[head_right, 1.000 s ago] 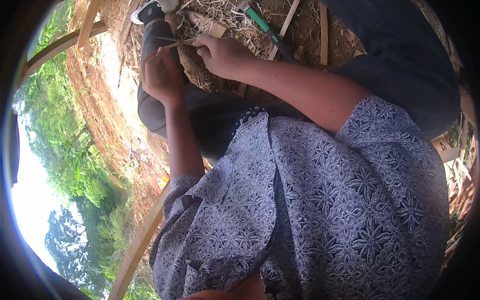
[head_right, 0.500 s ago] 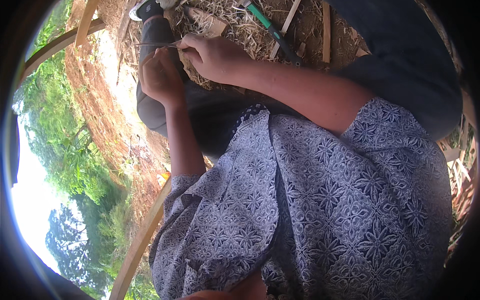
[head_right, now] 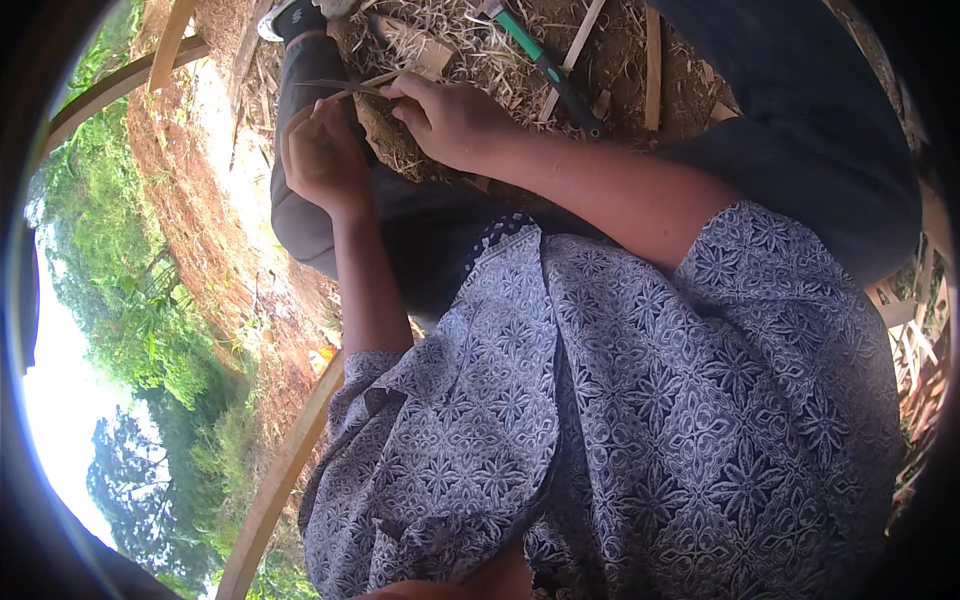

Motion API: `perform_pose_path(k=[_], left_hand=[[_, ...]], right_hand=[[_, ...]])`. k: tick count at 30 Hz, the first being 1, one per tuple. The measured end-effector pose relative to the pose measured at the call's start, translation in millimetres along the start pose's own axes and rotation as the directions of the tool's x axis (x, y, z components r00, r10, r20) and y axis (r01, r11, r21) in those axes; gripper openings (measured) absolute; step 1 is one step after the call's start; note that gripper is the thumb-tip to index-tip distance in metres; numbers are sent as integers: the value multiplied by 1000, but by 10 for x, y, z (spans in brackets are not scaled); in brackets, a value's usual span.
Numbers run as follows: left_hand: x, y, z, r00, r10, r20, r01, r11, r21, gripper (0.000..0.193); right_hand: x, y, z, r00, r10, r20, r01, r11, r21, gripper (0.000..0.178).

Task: The person sits on the ground and uses a knife to shave thin strips from a small piece of wood. They hold the wood with one hand and carefully scrape the blade along its length to produce fine wood shavings.

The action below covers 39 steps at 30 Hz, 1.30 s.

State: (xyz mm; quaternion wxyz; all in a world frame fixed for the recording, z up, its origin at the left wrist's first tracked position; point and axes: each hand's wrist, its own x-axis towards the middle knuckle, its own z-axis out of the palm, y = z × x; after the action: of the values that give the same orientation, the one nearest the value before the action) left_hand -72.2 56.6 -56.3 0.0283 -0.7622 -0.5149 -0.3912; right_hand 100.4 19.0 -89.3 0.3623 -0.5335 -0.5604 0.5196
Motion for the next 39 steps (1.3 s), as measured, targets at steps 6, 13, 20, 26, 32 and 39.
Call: perform_pose_path(k=[6, 13, 20, 26, 32, 39], left_hand=[[-32, 35, -35, 1000, -4, 12, 4, 1000, 16, 11], [-104, -23, -115, 1000, -24, -2, 24, 1000, 10, 11], [-64, 52, -88, 999, -45, 2, 45, 999, 8, 10], [-92, 63, -73, 998, -60, -12, 60, 998, 20, 10], [-141, 54, -164, 994, -107, 16, 106, 992, 66, 13], [-181, 43, -182, 989, -141, 44, 137, 987, 77, 11]], right_hand=[[8, 128, -35, 985, 161, 60, -157, 985, -74, 29], [33, -25, 4, 975, 177, 133, -178, 984, -5, 30], [-1, 435, 69, 992, 119, -28, -122, 980, -157, 30], [5, 157, -32, 985, 126, 117, -124, 992, -30, 30], [19, 140, 52, 991, 95, 97, -88, 993, -73, 29], [74, -57, -51, 987, 103, 126, -101, 995, -21, 31]])
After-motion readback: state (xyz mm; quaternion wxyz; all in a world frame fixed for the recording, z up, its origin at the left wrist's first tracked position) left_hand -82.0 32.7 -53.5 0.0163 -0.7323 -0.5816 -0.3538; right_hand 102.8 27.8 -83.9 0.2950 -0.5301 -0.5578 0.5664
